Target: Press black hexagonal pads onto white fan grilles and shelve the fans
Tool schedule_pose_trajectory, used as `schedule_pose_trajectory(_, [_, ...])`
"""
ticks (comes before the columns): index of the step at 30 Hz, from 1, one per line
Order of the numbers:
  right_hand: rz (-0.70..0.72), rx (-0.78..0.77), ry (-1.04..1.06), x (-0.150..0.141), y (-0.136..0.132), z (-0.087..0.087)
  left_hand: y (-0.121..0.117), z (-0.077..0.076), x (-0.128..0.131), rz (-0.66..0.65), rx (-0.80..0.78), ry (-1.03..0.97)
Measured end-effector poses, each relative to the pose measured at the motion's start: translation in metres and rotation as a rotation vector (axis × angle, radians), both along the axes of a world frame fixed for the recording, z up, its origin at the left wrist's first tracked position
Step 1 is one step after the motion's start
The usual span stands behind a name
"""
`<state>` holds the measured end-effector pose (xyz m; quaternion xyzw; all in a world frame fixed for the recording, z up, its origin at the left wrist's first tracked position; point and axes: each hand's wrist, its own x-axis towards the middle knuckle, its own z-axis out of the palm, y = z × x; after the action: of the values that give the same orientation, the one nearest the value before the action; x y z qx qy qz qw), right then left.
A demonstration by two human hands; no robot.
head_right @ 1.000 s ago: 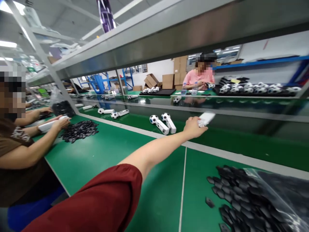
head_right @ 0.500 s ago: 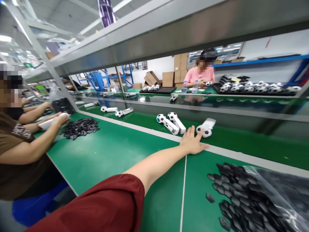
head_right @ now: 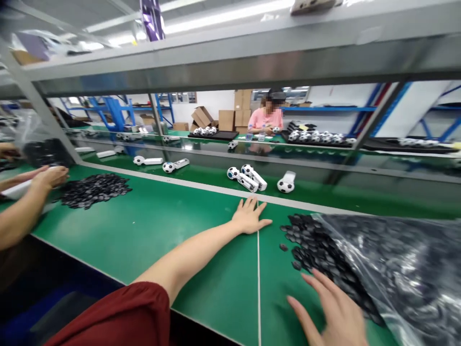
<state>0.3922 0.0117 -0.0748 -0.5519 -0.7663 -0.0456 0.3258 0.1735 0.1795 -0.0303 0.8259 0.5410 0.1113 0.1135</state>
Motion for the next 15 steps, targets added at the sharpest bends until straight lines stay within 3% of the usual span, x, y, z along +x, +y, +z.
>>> schedule_pose_trajectory(4, [-0.156, -0.035, -0.169, -0.036, 0.01, 0.008, -0.017, 0.001, -0.006, -0.067, -0.013, -0.007])
schedule_pose_trajectory(8, [-0.264, -0.106, -0.284, -0.045, 0.007, 0.006, -0.046, 0.003, -0.012, -0.174, -0.032, -0.012])
schedule_pose_trajectory(12, [-0.26, -0.153, -0.33, -0.044, 0.005, 0.004, -0.114, 0.003, -0.024, -0.395, -0.04, -0.068])
schedule_pose_trajectory(14, [-0.255, -0.172, -0.328, -0.043, 0.006, 0.003, -0.157, -0.002, -0.033, -0.555, 0.049, -0.235])
schedule_pose_trajectory(15, [-0.254, -0.18, -0.318, -0.042, 0.007, 0.003, -0.178, -0.005, -0.039, -0.565, 0.112, -0.354])
